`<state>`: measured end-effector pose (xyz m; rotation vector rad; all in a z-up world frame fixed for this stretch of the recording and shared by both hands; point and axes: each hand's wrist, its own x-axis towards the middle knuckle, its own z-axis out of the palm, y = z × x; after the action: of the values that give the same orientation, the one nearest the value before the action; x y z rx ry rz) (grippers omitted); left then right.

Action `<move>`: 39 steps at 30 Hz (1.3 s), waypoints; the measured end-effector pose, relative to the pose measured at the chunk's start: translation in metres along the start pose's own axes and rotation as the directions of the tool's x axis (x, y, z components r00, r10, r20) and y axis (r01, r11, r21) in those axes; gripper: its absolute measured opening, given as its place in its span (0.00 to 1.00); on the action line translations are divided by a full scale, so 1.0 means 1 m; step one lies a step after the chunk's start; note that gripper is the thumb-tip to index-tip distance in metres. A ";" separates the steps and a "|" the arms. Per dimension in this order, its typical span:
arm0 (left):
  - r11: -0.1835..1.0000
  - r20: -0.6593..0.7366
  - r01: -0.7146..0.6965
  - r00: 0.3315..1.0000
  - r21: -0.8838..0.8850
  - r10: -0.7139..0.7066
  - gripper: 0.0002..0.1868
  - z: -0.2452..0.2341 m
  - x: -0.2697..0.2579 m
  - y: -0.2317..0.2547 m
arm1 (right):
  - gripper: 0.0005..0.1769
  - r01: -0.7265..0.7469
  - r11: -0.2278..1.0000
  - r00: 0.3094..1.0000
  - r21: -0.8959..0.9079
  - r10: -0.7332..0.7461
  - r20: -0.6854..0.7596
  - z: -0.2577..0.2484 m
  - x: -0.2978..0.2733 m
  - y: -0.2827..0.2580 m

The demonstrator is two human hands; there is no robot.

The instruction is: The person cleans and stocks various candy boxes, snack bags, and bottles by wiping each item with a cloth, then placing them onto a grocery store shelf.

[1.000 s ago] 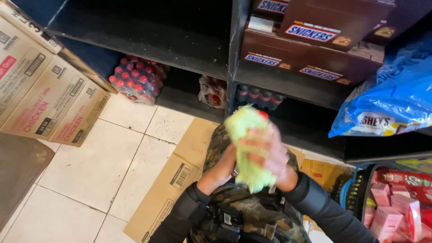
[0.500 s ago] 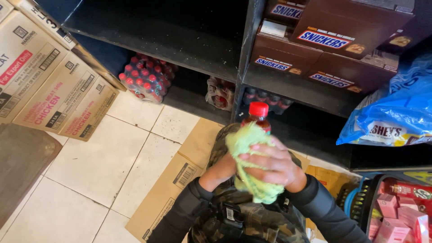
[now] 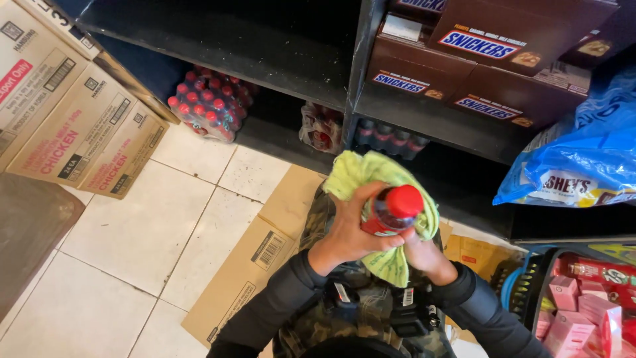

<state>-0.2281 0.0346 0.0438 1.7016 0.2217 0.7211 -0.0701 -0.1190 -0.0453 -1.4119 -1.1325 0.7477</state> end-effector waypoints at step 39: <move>0.772 -0.166 0.044 0.967 -0.634 -0.192 0.48 -0.154 -0.029 -0.097 | 0.39 -0.442 0.396 0.879 0.805 0.368 0.302 0.087 0.196 -0.112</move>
<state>-0.3168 0.1718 -0.0429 0.9546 0.2114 0.7825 -0.1081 0.0853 0.0785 -0.7433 -0.2709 1.4875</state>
